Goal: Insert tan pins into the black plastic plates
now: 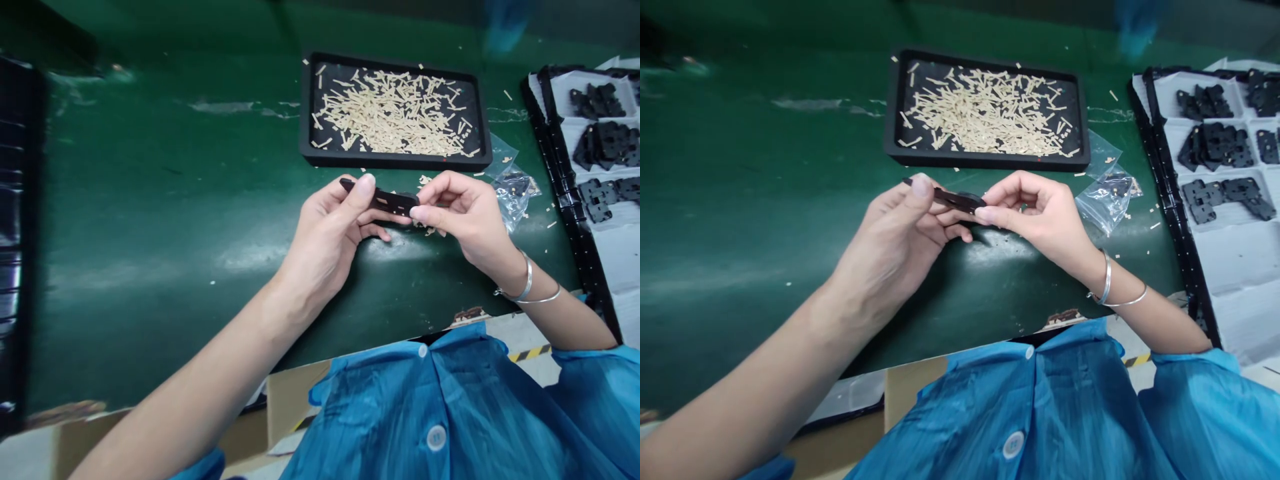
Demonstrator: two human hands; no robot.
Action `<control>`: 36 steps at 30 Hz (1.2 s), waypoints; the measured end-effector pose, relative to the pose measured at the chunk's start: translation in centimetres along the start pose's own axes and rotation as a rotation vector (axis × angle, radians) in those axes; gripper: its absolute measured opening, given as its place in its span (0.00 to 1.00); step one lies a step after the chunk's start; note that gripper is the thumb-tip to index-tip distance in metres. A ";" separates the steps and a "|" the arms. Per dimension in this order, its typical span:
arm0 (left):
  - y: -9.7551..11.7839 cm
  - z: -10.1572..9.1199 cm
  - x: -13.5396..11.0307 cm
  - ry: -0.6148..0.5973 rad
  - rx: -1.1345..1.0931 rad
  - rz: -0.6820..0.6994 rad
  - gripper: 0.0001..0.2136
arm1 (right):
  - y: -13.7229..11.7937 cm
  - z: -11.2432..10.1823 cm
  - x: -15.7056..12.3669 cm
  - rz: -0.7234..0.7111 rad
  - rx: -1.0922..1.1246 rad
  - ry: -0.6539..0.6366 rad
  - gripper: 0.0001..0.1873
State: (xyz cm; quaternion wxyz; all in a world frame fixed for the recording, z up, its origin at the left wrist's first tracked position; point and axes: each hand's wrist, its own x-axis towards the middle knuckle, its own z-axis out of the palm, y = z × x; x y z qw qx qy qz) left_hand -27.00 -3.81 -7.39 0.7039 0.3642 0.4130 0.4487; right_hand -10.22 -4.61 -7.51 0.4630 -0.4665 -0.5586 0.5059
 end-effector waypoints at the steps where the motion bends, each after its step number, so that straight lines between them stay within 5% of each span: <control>1: 0.0 0.0 -0.1 0.004 0.027 0.006 0.14 | 0.0 0.0 0.0 0.012 0.025 0.002 0.20; 9: -0.2 0.5 -1.0 -0.020 0.145 0.090 0.09 | 0.3 -0.6 0.2 0.083 0.046 -0.023 0.20; 16: -0.1 0.9 -1.6 0.040 0.280 0.167 0.08 | -0.6 -0.2 -0.6 -0.147 -0.339 0.128 0.06; 23: 0.1 0.9 -1.7 0.061 0.336 0.175 0.06 | -0.6 -0.2 -0.9 -0.433 -0.720 0.164 0.08; 36: -0.2 0.3 -1.3 0.004 0.316 0.160 0.05 | -0.7 -0.3 -0.7 -0.525 -0.803 0.153 0.09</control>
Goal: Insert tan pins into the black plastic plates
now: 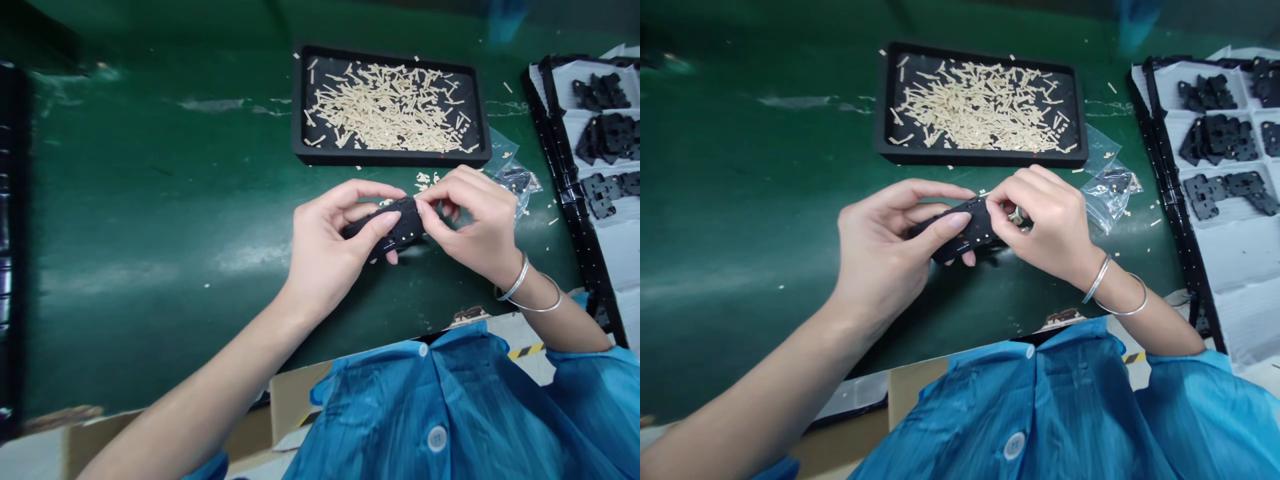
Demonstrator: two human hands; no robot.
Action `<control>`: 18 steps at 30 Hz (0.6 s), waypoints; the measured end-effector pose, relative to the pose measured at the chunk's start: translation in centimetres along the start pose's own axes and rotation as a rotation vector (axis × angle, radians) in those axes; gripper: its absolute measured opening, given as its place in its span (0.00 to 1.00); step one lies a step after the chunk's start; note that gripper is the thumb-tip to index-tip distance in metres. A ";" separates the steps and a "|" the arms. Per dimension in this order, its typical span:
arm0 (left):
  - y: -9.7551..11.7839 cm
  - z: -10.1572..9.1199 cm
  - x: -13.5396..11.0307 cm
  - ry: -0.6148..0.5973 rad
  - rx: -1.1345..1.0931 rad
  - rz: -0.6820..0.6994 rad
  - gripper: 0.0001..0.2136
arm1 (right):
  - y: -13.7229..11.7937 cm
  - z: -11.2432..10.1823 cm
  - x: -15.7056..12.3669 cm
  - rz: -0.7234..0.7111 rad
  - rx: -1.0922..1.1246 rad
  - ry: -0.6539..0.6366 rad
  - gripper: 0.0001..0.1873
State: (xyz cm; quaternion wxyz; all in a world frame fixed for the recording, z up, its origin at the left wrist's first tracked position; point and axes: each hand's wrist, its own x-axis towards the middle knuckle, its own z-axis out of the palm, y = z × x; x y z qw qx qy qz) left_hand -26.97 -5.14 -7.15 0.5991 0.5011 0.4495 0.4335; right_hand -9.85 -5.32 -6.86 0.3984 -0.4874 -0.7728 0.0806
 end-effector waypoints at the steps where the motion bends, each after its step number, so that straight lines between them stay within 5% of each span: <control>1: -0.1 -0.1 0.0 -0.005 -0.017 -0.006 0.05 | 0.0 0.0 0.0 0.002 0.000 -0.002 0.09; 18: 0.8 -0.8 0.7 -0.164 -0.210 -0.153 0.08 | 0.2 -0.5 0.2 -0.159 -0.058 0.038 0.09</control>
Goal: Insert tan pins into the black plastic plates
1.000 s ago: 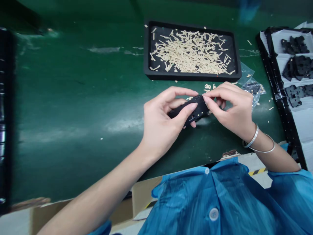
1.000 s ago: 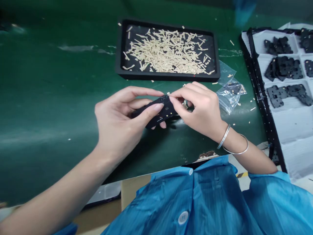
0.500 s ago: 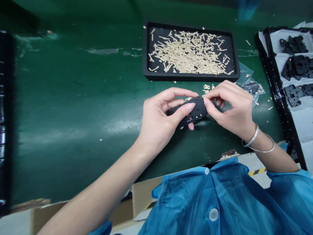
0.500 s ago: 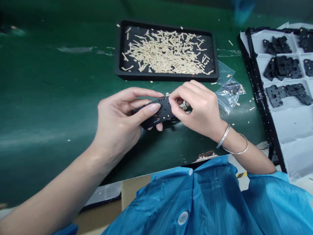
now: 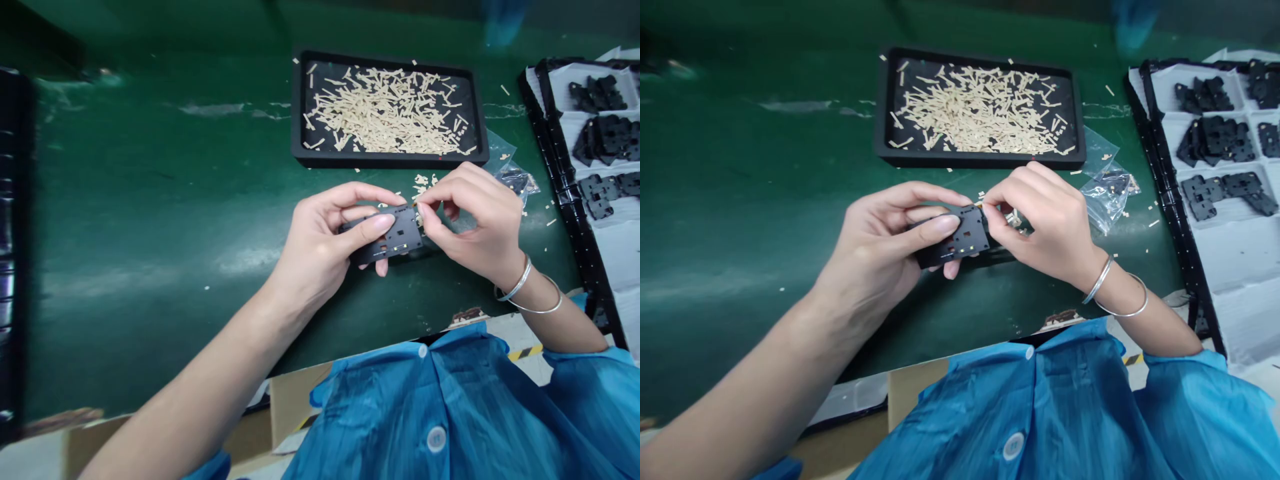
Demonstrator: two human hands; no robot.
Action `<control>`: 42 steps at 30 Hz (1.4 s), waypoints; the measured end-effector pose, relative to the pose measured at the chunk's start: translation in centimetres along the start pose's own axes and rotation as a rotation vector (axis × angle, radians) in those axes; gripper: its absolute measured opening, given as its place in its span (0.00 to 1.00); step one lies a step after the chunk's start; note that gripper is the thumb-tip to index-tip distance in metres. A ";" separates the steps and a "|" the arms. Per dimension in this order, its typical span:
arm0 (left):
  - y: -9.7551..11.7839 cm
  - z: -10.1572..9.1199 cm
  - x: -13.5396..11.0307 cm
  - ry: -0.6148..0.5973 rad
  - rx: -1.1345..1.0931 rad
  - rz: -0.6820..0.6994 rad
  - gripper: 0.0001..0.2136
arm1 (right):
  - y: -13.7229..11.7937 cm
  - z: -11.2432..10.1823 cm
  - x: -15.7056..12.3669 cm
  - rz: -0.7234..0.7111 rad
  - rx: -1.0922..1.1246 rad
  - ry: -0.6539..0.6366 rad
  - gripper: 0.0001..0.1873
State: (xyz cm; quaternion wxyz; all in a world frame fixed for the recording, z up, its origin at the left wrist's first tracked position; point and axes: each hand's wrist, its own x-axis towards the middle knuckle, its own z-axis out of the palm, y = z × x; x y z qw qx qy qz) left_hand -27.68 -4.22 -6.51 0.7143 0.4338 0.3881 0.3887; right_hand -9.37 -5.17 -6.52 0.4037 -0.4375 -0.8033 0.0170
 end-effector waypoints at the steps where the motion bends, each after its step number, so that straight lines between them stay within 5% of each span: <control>1: 0.0 -0.1 0.0 -0.011 -0.017 -0.012 0.08 | 0.0 0.0 0.0 -0.011 -0.002 0.003 0.08; 13: 0.7 -0.6 0.5 -0.159 -0.135 -0.128 0.09 | -0.5 -0.5 0.0 -0.048 -0.015 -0.001 0.07; 21: 0.5 -1.0 0.6 -0.204 -0.157 -0.128 0.08 | -1.1 -1.0 0.1 0.248 0.375 -0.016 0.07; 27: 0.4 -0.8 0.6 -0.200 -0.146 -0.138 0.08 | -1.1 -0.6 0.0 0.254 0.482 -0.025 0.04; 42: 0.5 -0.6 0.4 -0.164 -0.128 -0.133 0.10 | -1.0 -1.0 -0.2 -0.138 0.092 0.070 0.07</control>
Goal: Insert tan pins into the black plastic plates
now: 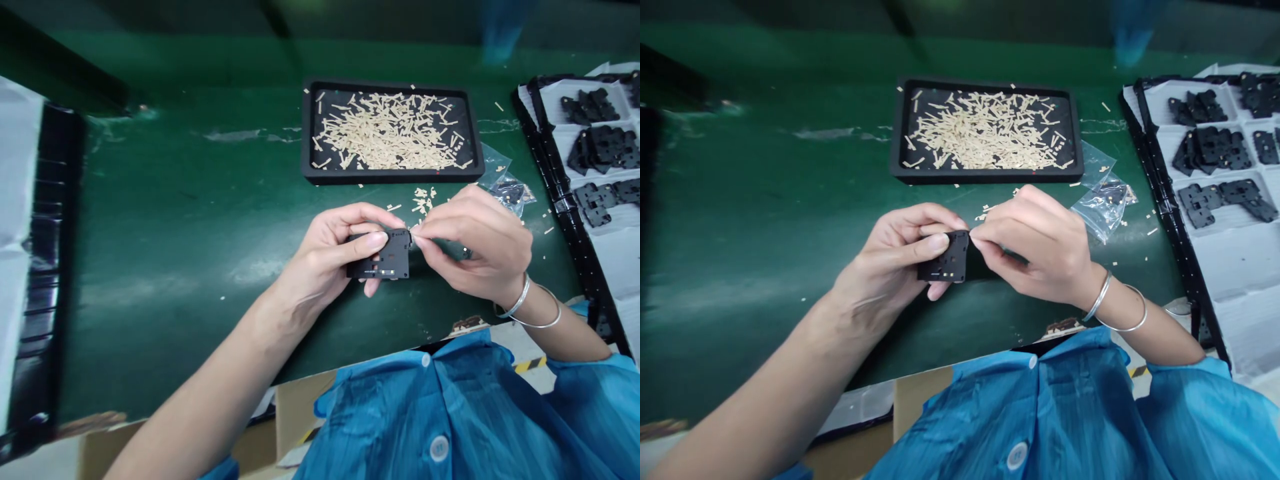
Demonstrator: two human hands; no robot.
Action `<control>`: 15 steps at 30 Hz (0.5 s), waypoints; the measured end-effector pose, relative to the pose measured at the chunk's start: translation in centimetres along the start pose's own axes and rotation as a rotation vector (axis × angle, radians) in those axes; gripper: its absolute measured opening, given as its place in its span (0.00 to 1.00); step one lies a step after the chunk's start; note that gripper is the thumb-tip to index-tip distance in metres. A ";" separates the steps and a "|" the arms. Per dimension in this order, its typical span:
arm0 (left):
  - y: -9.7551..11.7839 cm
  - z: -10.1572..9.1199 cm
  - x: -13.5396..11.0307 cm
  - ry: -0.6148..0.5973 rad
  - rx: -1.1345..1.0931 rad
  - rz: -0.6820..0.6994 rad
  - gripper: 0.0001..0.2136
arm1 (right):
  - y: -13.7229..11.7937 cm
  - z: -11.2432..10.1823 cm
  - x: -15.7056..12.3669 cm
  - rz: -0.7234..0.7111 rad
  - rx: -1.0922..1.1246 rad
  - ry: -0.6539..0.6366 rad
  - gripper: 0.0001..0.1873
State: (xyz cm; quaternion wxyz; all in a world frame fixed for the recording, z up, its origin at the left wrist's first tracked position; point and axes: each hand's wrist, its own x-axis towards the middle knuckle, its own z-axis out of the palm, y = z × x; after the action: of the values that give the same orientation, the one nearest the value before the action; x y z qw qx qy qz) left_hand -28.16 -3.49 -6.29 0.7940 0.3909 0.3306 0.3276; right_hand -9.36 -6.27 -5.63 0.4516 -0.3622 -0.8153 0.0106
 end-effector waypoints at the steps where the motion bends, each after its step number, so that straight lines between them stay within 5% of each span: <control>1: 0.0 0.0 0.0 0.004 0.005 0.003 0.10 | 0.1 0.0 0.0 -0.018 -0.002 0.008 0.07; 9: -0.6 0.1 0.1 0.056 0.041 0.070 0.11 | 0.3 0.4 -0.5 -0.066 -0.089 -0.005 0.09; 15: -1.0 -0.4 0.6 0.236 0.074 0.251 0.11 | -0.5 1.1 -0.8 -0.005 -0.087 -0.042 0.14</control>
State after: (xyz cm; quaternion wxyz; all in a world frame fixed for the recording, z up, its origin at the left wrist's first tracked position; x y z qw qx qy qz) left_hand -27.87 -3.38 -7.49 0.6877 0.4171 0.3819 0.4552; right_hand -10.19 -6.75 -6.69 0.4183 -0.3791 -0.8252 -0.0184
